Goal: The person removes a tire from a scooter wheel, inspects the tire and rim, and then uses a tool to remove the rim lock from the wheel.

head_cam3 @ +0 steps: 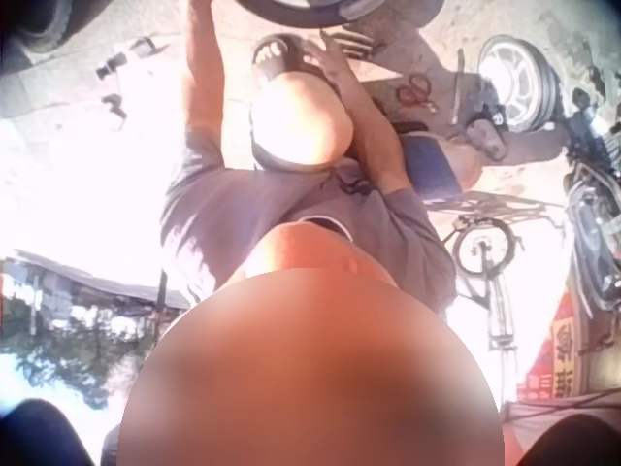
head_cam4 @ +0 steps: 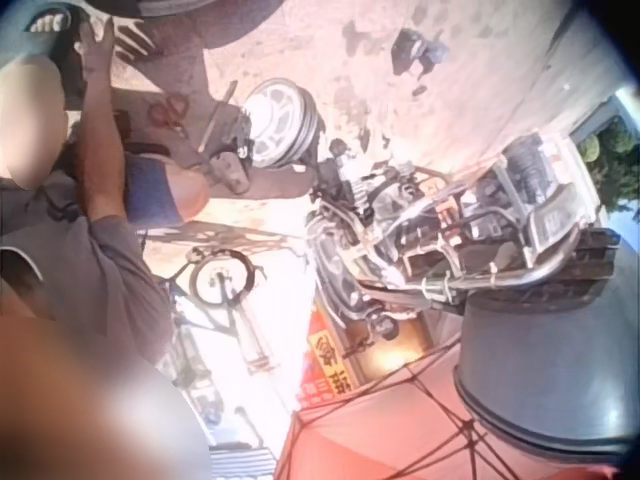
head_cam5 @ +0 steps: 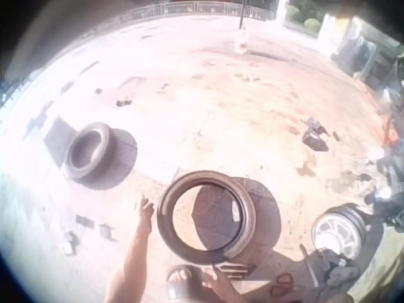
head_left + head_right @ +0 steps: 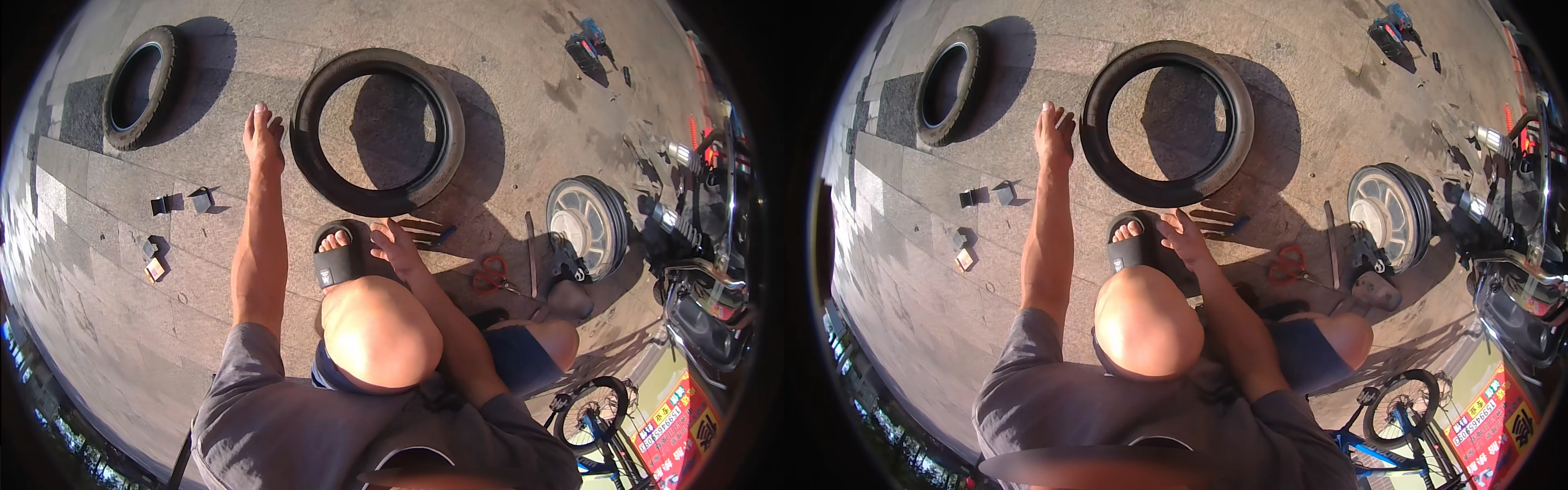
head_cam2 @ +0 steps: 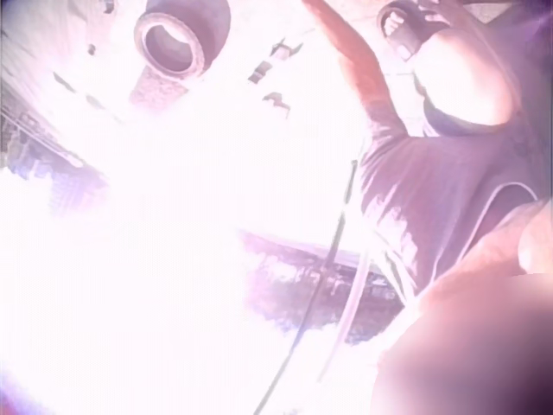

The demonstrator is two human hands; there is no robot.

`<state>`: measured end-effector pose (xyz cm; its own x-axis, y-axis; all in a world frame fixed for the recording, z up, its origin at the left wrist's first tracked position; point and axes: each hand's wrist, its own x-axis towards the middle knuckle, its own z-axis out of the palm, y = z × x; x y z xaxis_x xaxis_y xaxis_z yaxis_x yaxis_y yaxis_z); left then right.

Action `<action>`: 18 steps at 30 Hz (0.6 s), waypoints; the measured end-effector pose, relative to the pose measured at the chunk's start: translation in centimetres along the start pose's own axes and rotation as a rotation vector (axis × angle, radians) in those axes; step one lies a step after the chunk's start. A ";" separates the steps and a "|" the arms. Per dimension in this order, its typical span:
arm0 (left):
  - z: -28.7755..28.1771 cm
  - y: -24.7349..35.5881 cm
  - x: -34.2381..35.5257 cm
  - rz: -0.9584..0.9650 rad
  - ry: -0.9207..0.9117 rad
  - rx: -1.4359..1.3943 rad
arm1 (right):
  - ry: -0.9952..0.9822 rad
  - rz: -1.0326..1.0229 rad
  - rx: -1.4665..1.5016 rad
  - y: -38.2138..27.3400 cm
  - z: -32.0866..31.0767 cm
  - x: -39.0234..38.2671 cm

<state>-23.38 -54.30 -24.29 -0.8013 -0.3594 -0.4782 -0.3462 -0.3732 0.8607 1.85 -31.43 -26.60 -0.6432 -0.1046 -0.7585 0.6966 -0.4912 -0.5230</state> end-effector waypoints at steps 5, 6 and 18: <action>-5.8 -5.3 0.1 0.061 0.126 0.327 | 0.473 -0.229 -0.297 -3.1 -3.5 1.4; -6.3 -6.3 -1.0 0.007 0.161 0.336 | 0.492 -0.242 -0.150 -4.9 -4.4 1.7; -7.1 -11.7 -8.3 -0.249 0.019 0.245 | 0.506 -0.188 -0.573 -15.4 -7.2 8.0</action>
<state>-9.25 -53.05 -31.64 -0.6694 -0.2997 -0.6798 -0.6385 -0.2356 0.7326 -11.73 -18.49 -27.37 -0.6395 0.4104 -0.6501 0.7342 0.0752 -0.6748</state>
